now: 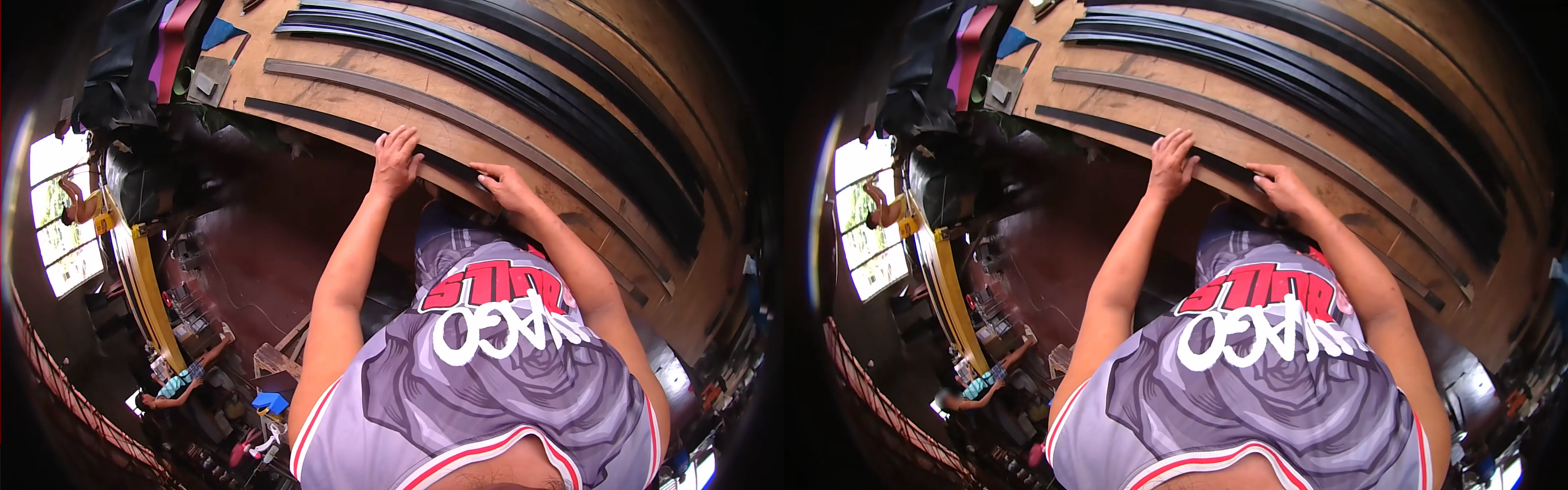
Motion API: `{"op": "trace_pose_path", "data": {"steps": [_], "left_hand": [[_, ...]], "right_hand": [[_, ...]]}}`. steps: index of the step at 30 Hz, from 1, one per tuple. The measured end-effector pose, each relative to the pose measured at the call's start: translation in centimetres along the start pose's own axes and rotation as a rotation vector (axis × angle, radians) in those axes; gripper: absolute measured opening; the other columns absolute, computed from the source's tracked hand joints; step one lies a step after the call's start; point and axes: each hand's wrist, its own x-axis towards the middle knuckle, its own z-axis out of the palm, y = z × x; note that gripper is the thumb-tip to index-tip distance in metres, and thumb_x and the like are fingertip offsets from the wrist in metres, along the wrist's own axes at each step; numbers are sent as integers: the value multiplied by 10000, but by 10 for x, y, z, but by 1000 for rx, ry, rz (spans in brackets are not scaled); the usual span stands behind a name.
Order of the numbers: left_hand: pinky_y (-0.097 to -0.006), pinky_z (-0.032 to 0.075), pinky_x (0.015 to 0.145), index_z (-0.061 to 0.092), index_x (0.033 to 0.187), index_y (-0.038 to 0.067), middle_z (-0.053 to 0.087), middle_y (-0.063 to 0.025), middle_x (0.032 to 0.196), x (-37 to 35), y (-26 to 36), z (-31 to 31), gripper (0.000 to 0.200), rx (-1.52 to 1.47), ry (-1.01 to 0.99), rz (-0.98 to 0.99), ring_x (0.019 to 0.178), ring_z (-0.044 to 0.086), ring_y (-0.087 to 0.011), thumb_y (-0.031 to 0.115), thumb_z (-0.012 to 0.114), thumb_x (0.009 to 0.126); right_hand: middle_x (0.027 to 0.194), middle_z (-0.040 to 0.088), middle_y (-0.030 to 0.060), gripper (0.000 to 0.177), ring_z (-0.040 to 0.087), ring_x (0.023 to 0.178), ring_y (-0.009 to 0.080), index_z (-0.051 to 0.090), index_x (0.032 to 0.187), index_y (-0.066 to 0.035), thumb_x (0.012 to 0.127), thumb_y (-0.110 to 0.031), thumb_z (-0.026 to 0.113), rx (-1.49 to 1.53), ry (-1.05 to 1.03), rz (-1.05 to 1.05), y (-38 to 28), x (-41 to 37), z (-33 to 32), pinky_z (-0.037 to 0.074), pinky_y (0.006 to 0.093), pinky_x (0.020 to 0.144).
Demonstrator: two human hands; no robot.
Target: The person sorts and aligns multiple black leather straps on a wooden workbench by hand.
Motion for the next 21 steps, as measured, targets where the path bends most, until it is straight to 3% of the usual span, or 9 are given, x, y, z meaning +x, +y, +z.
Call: {"op": "trace_pose_path", "data": {"steps": [1, 4, 5, 10, 13, 16, 19, 21], "left_hand": [[-486, 352, 1063, 636, 1120, 90, 607, -67, 1289, 4, 4, -8, 363, -49, -17, 74, 1288, 503, -260, 110, 735, 771], [-476, 362, 1058, 651, 1075, 106, 617, -44, 1261, 9, 3, -16, 355, -18, -210, 200, 1269, 516, -243, 95, 739, 731], [-450, 380, 1035, 650, 1018, 118, 630, -25, 1203, 13, 1, -14, 302, 7, -179, 247, 1211, 548, -227, 97, 720, 725], [-418, 408, 971, 631, 948, 116, 628, -17, 1090, 29, -16, -12, 192, -57, -226, 412, 1076, 578, -219, 108, 671, 761], [-414, 407, 961, 625, 943, 112, 619, -27, 1062, 36, -25, -14, 195, -84, -290, 467, 1048, 575, -230, 120, 679, 756], [-411, 408, 950, 620, 941, 109, 610, -36, 1045, 42, -31, -15, 198, -130, -343, 513, 1029, 568, -242, 133, 682, 755], [-411, 409, 942, 618, 944, 107, 605, -43, 1053, 50, -36, -13, 197, -165, -381, 564, 1025, 563, -251, 136, 678, 759], [-413, 410, 936, 617, 947, 102, 603, -48, 1062, 53, -40, -13, 195, -182, -401, 601, 1026, 562, -256, 133, 673, 763]], "right_hand": [[1178, 714, 121, 365, 642, 1071, 184, 629, 1313, -54, 963, -140, 574, 15, -9, -26, 3, 0, 0, 481, 312, 941], [1217, 697, 161, 352, 639, 1119, 206, 643, 1288, -53, 951, -127, 576, 99, 14, -55, 16, -1, 2, 477, 312, 955], [1219, 696, 159, 352, 639, 1122, 210, 643, 1289, -55, 951, -128, 575, 80, 11, -32, 11, -3, 0, 475, 314, 958], [1281, 667, 147, 365, 603, 1184, 205, 619, 1315, -34, 968, -116, 546, 79, 61, 129, -17, -15, 4, 433, 323, 1030], [1281, 666, 152, 358, 603, 1186, 216, 626, 1307, -40, 966, -115, 548, -87, 129, 46, -11, -14, 12, 434, 329, 1030], [1268, 673, 154, 343, 609, 1176, 210, 640, 1290, -48, 965, -123, 560, -56, 188, 41, -6, -16, 18, 444, 329, 1021], [1167, 710, 126, 327, 654, 992, 178, 664, 1266, -65, 958, -139, 583, -15, 196, 91, -1, -16, 16, 505, 312, 890], [1046, 720, 91, 324, 624, 823, 145, 674, 1257, -77, 952, -149, 596, 32, 158, 238, -8, -14, 12, 509, 302, 761]]}}
